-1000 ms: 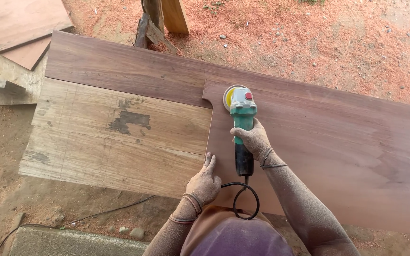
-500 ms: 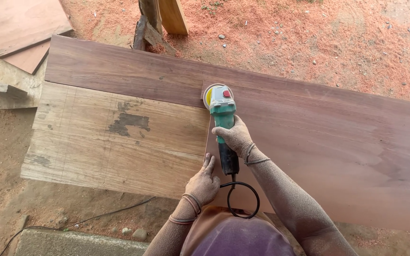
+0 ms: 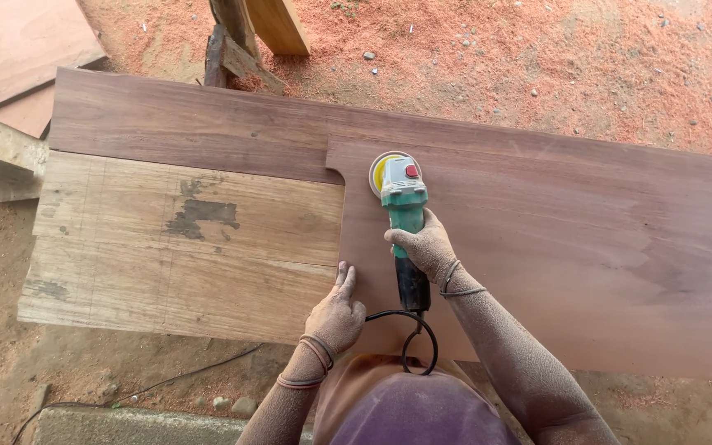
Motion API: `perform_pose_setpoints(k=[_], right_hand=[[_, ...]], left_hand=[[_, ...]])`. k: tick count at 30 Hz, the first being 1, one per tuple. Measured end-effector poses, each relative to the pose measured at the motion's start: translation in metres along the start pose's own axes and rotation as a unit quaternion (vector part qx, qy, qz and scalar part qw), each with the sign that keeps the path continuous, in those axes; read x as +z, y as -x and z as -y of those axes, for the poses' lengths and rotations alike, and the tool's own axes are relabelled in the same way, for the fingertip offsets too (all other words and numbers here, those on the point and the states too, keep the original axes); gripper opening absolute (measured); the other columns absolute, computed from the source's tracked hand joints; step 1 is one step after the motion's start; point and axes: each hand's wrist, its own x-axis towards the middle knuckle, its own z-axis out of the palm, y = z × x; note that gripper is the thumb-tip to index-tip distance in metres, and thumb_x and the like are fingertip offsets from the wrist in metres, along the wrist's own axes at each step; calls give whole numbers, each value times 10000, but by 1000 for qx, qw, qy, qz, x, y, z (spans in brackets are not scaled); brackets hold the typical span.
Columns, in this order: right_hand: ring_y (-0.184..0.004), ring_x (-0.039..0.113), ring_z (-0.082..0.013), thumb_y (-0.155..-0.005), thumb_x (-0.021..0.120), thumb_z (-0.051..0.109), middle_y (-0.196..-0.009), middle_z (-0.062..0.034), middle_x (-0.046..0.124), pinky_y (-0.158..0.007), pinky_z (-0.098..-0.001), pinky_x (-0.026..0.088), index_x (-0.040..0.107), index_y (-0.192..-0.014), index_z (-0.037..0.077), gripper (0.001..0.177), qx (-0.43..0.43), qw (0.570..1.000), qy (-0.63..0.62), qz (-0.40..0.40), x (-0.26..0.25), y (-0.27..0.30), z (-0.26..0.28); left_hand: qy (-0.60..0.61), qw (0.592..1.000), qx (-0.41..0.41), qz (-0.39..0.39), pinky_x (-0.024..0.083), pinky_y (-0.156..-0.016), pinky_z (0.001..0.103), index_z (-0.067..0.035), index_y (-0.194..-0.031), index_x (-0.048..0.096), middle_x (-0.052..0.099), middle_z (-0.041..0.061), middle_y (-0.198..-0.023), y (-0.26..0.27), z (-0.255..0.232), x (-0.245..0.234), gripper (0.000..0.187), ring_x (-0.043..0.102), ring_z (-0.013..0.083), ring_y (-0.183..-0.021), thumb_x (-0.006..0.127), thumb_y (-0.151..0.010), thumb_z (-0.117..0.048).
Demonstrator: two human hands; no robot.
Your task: Sanding a large wooden board using a power sander.
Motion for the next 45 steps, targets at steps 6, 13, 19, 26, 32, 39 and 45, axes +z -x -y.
perform_pose_setpoints(k=[6,13,19,26,32,39,45], right_hand=[[-733,710,-161,-718,822,166,-956,-80,683,-673,-320,622,541,-1221,28,592,9,1000,-14,-26,-38,6,-6],[-714,698,-172,-719,820,164,-944,-98,672,-649,-330,612,541,-1219,4,594,15,998,-45,-47,-79,17,-19],[-710,698,-158,-724,810,154,-926,-87,666,-651,-317,616,545,-1229,14,588,22,996,-60,-65,-112,28,-25],[-693,694,-170,-729,819,153,-921,-93,663,-624,-327,607,539,-1219,19,580,24,993,-84,-84,-153,33,-47],[-678,689,-173,-732,826,146,-909,-82,656,-607,-333,603,537,-1205,19,569,14,989,-113,-96,-187,38,-61],[-684,696,-180,-744,827,151,-901,-87,657,-616,-337,609,545,-1177,7,537,2,986,-121,-116,-223,42,-77],[-693,694,-178,-745,824,151,-895,-87,641,-615,-340,613,540,-1176,19,533,1,982,-138,-126,-252,50,-78]], left_hand=[[-1,1000,5,-4,494,-1062,432,-193,-1604,241,151,-63,-1708,-2,0,2,745,622,292,-1246,464,-895,-236],[-24,999,-19,15,496,-1063,417,-183,-1615,199,119,-75,-1719,1,-13,-4,764,654,266,-1211,443,-892,-239],[-32,999,-22,5,494,-1067,414,-179,-1612,207,118,-73,-1722,-2,-9,4,763,642,272,-1232,448,-891,-247],[-36,999,-19,-17,473,-1090,409,-169,-1609,217,130,-46,-1723,-2,-13,8,773,593,266,-1301,475,-883,-231],[-45,998,9,-49,445,-1105,408,-154,-1601,244,153,1,-1709,-13,6,23,770,476,265,-1405,494,-876,-229],[-62,996,19,-64,435,-1113,406,-136,-1594,265,169,24,-1705,-17,11,27,754,430,259,-1445,489,-879,-222],[-73,995,4,-61,429,-1122,390,-160,-1602,243,156,15,-1706,-18,10,28,765,415,255,-1449,502,-885,-233]])
